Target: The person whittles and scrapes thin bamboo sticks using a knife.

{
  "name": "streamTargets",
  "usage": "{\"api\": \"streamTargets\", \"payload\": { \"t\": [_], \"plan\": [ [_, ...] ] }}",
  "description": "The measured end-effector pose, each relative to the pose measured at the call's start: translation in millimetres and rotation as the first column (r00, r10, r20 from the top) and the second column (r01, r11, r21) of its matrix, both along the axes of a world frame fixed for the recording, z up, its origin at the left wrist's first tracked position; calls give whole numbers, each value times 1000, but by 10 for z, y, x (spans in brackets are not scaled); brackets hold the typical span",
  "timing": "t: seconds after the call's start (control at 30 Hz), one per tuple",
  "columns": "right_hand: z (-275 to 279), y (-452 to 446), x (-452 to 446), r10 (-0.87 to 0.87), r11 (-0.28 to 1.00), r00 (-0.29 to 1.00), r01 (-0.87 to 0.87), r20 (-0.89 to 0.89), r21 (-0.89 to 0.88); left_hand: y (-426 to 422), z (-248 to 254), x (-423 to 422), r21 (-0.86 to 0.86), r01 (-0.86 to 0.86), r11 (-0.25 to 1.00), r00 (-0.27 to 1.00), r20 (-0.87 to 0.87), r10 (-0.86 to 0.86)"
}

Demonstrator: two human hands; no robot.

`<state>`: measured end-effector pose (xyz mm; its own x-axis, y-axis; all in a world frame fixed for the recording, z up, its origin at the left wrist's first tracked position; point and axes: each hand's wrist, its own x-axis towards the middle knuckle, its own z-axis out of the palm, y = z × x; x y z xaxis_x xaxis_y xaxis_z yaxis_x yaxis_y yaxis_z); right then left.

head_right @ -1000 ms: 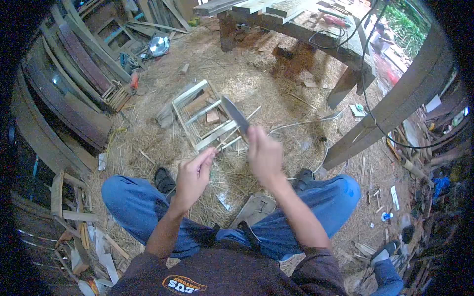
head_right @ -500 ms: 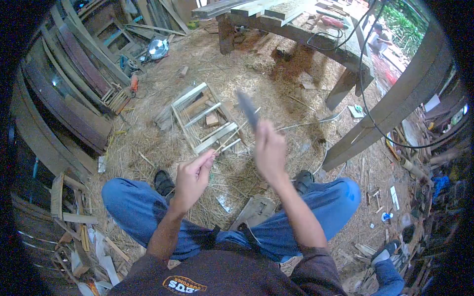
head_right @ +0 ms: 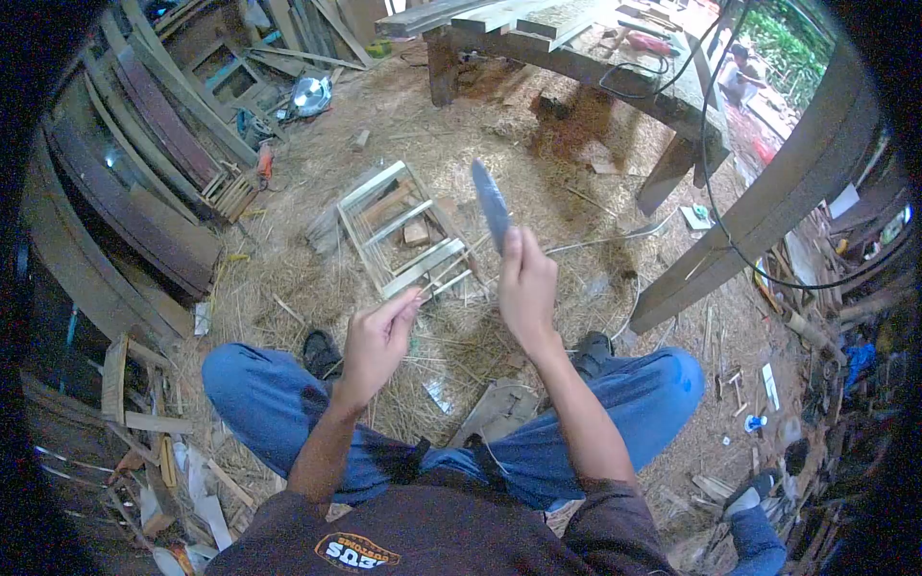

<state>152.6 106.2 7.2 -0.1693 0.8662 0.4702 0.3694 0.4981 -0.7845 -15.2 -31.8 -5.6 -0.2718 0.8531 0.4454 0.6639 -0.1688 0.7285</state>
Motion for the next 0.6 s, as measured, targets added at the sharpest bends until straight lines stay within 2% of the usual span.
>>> {"api": "streamTargets", "payload": {
  "t": [0.03,0.1,0.13,0.23,0.27,0.33,0.37,0.4,0.43,0.5,0.6],
  "plan": [
    [-55,-35,-8,34,999,998,-36,57,33,29,-7,12,31,11,999,1000,9,-12],
    [-214,-271,-31,95,990,979,-112,181,84,0,-30,22,-50,-27,998,1000,-17,26],
    [-313,-311,-138,84,986,995,-92,59,142,3,-28,13,-85,-44,995,998,-36,42],
    [-100,-145,-82,121,989,983,-132,141,73,-14,74,-5,-114,-41,993,999,20,43],
    [51,-99,-87,68,998,996,-66,61,-23,-18,54,-9,-86,-31,996,999,20,33],
    [-47,-106,-78,84,991,992,-92,91,92,29,20,-25,-16,-17,1000,1000,24,17],
    [-129,-141,-54,93,983,989,-109,113,146,13,18,-20,-40,-32,999,999,17,33],
    [-241,-305,-107,121,990,980,-132,156,59,-12,28,-16,-64,-44,997,999,9,45],
    [-292,-325,-173,135,988,987,-141,92,61,-9,42,-17,-81,-56,995,998,-4,56],
    [-152,-207,-114,145,978,967,-172,209,120,19,36,-40,-60,-56,997,998,39,58],
    [96,10,-66,3,1000,1000,-4,26,6,7,54,-32,-61,-54,997,997,53,57]
  ]
}}
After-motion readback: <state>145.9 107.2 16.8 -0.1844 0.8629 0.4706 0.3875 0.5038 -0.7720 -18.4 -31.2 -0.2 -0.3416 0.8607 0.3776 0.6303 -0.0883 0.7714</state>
